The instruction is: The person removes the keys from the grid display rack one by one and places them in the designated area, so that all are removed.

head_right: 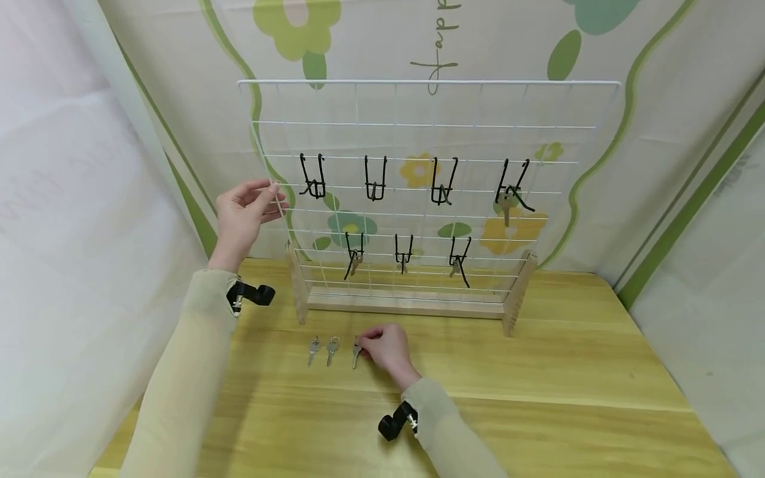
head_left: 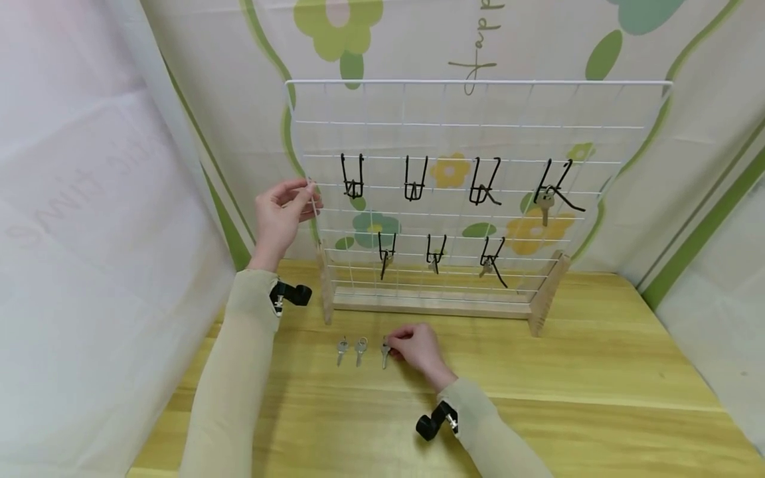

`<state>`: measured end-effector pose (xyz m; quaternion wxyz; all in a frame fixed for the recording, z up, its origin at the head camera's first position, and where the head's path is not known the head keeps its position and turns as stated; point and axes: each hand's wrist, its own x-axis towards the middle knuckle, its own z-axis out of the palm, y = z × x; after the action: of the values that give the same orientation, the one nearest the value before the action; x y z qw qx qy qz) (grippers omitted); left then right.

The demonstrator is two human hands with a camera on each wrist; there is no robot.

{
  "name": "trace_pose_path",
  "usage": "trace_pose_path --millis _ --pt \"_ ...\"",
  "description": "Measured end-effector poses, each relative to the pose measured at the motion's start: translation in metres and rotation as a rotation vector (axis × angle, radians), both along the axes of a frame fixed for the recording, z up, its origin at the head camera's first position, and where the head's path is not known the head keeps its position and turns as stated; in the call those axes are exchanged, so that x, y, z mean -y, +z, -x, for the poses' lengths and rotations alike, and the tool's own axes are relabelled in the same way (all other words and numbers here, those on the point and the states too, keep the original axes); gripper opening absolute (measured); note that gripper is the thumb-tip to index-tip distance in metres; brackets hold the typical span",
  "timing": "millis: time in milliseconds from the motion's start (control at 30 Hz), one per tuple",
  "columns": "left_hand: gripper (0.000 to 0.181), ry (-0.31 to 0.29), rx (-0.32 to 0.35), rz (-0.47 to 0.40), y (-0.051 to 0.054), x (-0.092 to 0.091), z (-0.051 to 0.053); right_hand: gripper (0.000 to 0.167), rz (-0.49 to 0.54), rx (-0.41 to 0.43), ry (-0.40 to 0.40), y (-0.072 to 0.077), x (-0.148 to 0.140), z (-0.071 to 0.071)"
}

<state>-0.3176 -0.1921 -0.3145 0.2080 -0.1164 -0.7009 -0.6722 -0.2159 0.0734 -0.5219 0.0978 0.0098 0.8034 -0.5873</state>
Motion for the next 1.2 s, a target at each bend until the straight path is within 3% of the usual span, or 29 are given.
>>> trace_pose_path --millis 467,967,1200 --pt "0.03 0.001 -0.015 -0.003 0.0022 -0.0003 0.0002 0.007 -0.101 -0.093 0.044 0.0011 0.0016 0.0025" --pt "0.029 -0.016 -0.014 -0.02 0.0011 0.0002 0.0 0.008 -0.152 -0.105 0.044 0.0029 0.0027 0.0014" --pt "0.032 -0.024 -0.019 -0.024 0.0005 0.0004 0.0002 0.008 -0.128 -0.103 0.045 0.0033 0.002 0.001"
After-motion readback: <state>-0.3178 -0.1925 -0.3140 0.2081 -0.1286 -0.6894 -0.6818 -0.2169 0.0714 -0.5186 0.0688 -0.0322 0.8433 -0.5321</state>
